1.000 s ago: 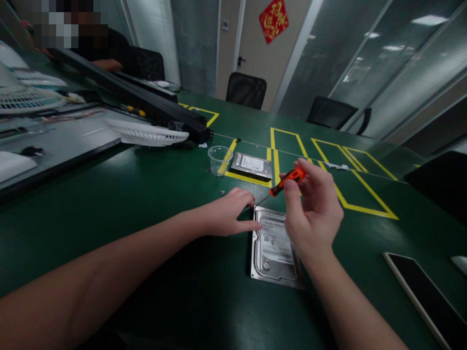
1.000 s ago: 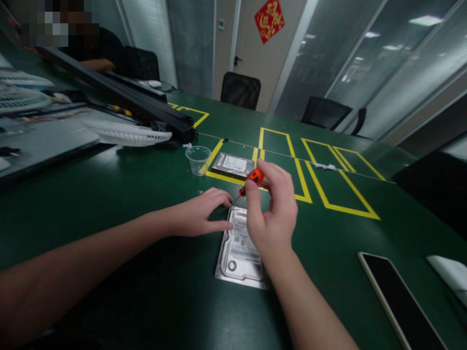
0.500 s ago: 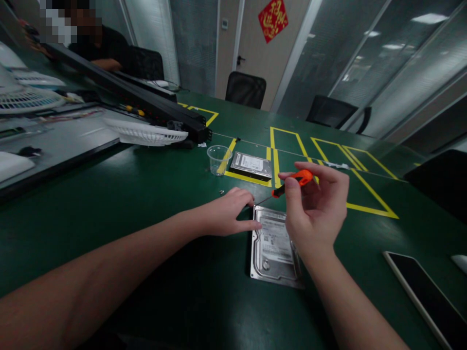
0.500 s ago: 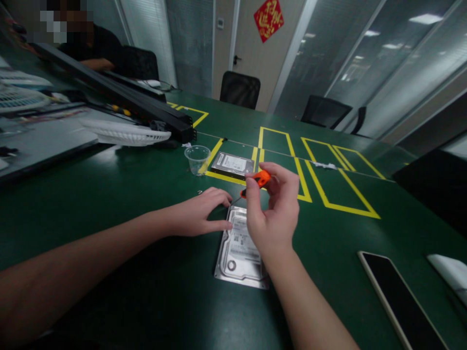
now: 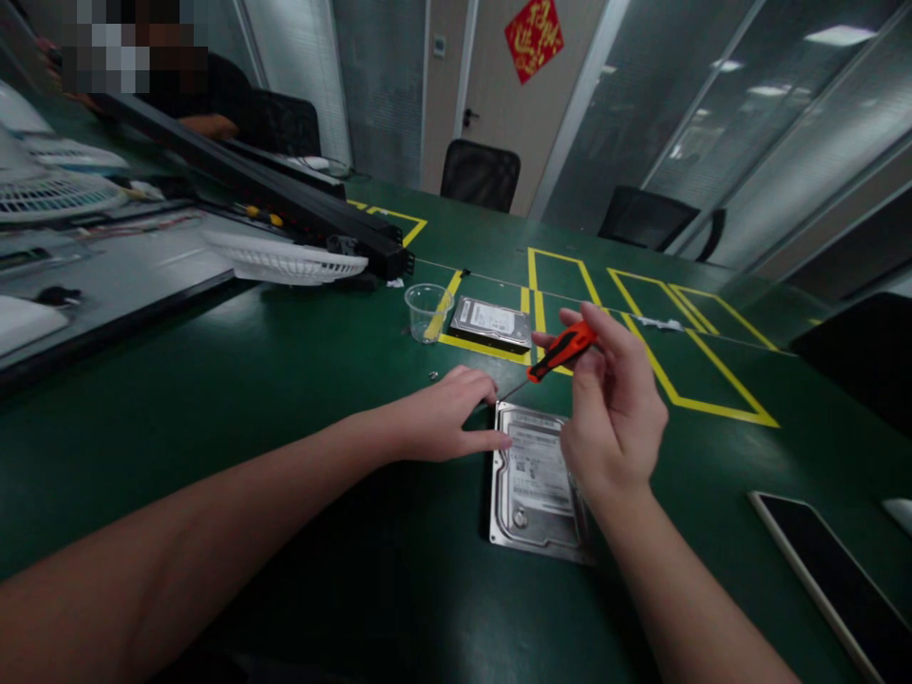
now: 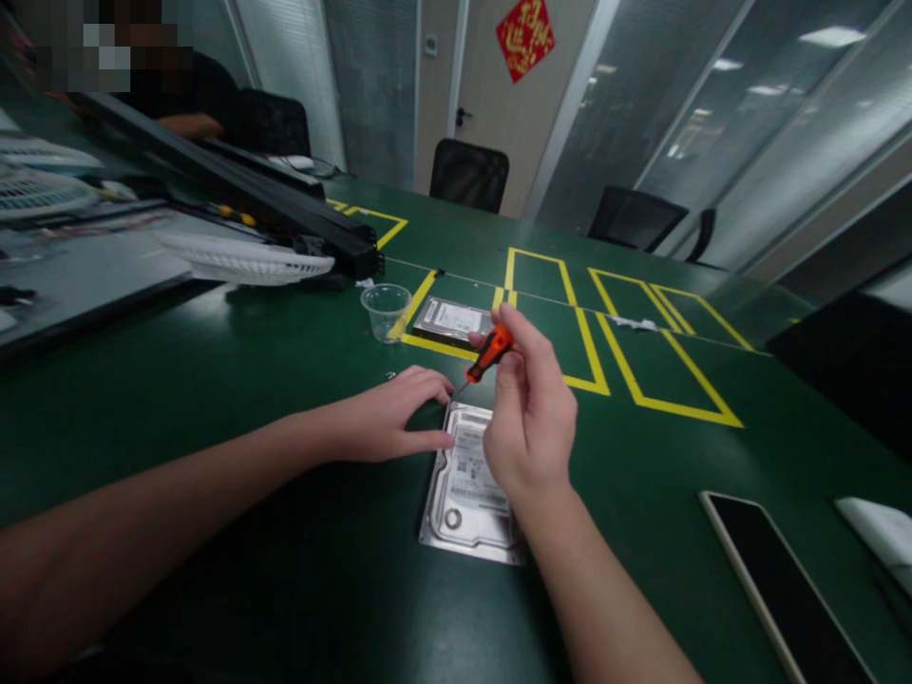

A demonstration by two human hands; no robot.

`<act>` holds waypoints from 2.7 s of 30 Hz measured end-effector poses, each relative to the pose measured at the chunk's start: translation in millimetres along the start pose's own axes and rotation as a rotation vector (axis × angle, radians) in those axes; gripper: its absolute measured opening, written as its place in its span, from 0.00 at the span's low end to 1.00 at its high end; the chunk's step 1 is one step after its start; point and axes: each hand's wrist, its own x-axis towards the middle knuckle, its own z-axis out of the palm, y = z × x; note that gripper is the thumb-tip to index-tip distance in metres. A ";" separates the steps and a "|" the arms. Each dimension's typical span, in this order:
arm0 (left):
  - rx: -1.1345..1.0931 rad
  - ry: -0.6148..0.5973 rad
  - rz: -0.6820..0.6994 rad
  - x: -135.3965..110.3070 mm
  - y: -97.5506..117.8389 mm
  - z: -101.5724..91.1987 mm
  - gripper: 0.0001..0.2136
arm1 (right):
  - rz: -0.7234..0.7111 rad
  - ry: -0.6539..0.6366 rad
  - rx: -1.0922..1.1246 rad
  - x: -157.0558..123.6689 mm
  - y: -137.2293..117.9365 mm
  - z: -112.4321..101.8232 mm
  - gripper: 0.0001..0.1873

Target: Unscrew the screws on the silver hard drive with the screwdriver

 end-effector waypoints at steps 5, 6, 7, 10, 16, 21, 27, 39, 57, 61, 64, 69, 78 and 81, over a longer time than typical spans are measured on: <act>-0.003 -0.003 -0.005 0.0 0.3 -0.7 0.19 | -0.027 0.029 -0.059 1.2 2.8 -1.3 0.21; -0.002 -0.006 -0.008 0.0 0.4 -0.8 0.20 | -0.038 0.040 -0.066 1.5 3.2 -1.3 0.21; 0.000 -0.008 -0.012 0.1 0.5 -1.0 0.20 | -0.047 0.048 -0.068 1.8 3.4 -1.3 0.22; 0.002 -0.010 -0.012 0.1 0.4 -1.2 0.20 | -0.044 0.038 -0.054 1.7 2.5 -1.6 0.22; 0.002 -0.001 -0.007 -0.1 -0.6 -0.4 0.20 | -0.014 -0.015 -0.045 0.7 0.9 -4.0 0.23; 0.001 -0.004 -0.002 0.3 -0.3 -0.3 0.20 | -0.066 0.046 -0.131 2.3 2.3 -3.3 0.23; -0.002 0.007 -0.002 0.6 1.3 -0.4 0.19 | -0.046 -0.012 -0.044 0.9 1.2 -0.8 0.27; -0.001 -0.001 -0.013 0.6 2.1 -1.2 0.19 | -0.019 -0.020 -0.014 -0.5 3.4 0.9 0.28; -0.001 0.006 0.000 0.3 -0.4 0.5 0.19 | -0.021 -0.021 -0.065 0.1 4.4 -3.1 0.25; 0.006 -0.005 -0.004 0.2 0.4 -0.8 0.19 | -0.030 0.019 -0.103 0.1 3.6 -2.4 0.24; 0.002 -0.005 -0.004 0.2 0.6 -1.1 0.20 | -0.034 -0.007 -0.070 0.0 2.4 -1.6 0.26; 0.001 0.004 0.000 0.2 -0.3 -0.5 0.19 | -0.029 -0.034 -0.046 0.1 2.4 0.1 0.27; 0.008 -0.001 -0.013 0.4 1.4 -0.8 0.20 | -0.069 0.049 -0.133 1.8 6.2 1.2 0.27; 0.014 0.003 -0.010 0.3 2.1 -0.8 0.20 | -0.061 0.015 -0.144 1.2 3.7 -0.3 0.29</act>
